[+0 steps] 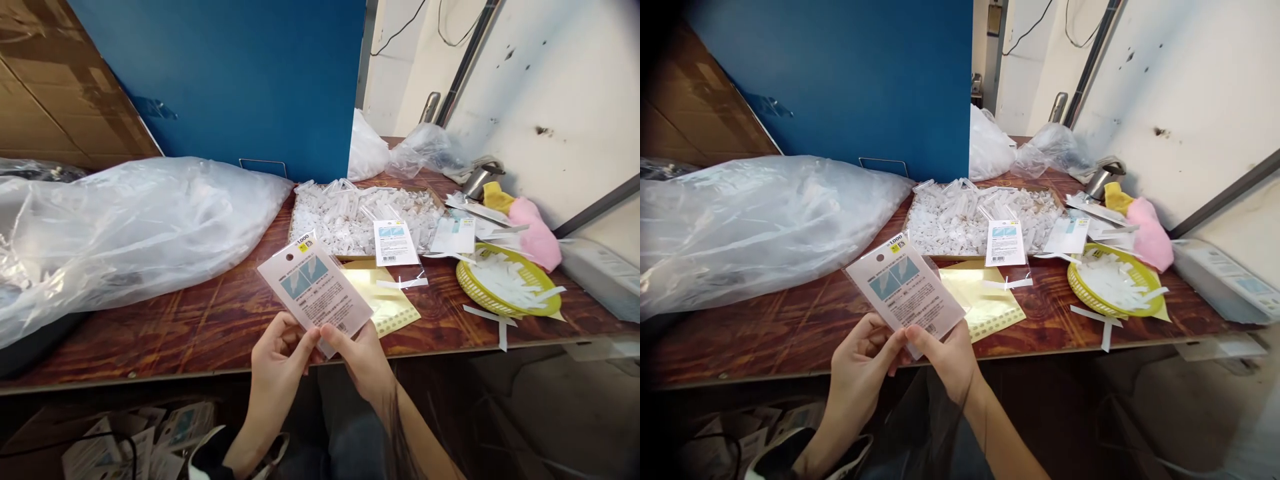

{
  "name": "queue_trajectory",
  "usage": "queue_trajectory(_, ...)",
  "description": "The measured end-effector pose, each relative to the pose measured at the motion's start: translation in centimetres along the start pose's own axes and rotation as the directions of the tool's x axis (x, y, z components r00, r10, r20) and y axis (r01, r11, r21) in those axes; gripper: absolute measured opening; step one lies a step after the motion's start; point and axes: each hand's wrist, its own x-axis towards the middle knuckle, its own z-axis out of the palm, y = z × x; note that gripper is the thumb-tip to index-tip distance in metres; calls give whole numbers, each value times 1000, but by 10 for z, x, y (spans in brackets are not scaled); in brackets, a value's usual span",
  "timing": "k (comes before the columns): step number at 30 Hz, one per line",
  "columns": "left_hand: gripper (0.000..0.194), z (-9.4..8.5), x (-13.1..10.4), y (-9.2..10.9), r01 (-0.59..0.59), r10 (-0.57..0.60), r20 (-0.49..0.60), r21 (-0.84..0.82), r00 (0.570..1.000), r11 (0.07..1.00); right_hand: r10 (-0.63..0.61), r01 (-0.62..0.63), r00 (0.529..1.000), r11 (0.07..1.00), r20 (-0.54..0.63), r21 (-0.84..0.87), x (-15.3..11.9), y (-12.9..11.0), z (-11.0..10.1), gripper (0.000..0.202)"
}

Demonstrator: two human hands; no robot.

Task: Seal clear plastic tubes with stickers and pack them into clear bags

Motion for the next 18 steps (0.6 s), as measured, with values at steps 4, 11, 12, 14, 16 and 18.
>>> queue_trajectory(4, 26, -2, -5, -8, 51, -53, 44, 45, 998, 998, -84, 94, 993, 988, -82, 121, 6, 1, -4, 33)
queue_trajectory(11, 23, -24, -1, 22, -251, 168, 191, 598, 967, 762, -81, 64, 991, 986, -108, -156, 6, -1, -22, 26)
queue_trajectory(12, 20, -24, 4, 31, -358, 346, 150, 639, 926, 681, -70, 54, 994, 982, -81, -183, 5, 0, -23, 25)
queue_trajectory(14, 18, -20, 18, 46, -518, 536, 221, 693, 815, 501, -72, 58, 996, 976, -59, -212, 3, 0, -22, 24)
queue_trajectory(16, 15, -14, 33, 55, -606, 497, 386, 669, 778, 430, -96, 80, 994, 968, -58, -236, 2, 0, -21, 23)
queue_trajectory(18, 12, -9, 42, 56, -620, 373, 495, 625, 785, 474, -126, 106, 990, 960, -62, -259, 3, 1, -21, 21)
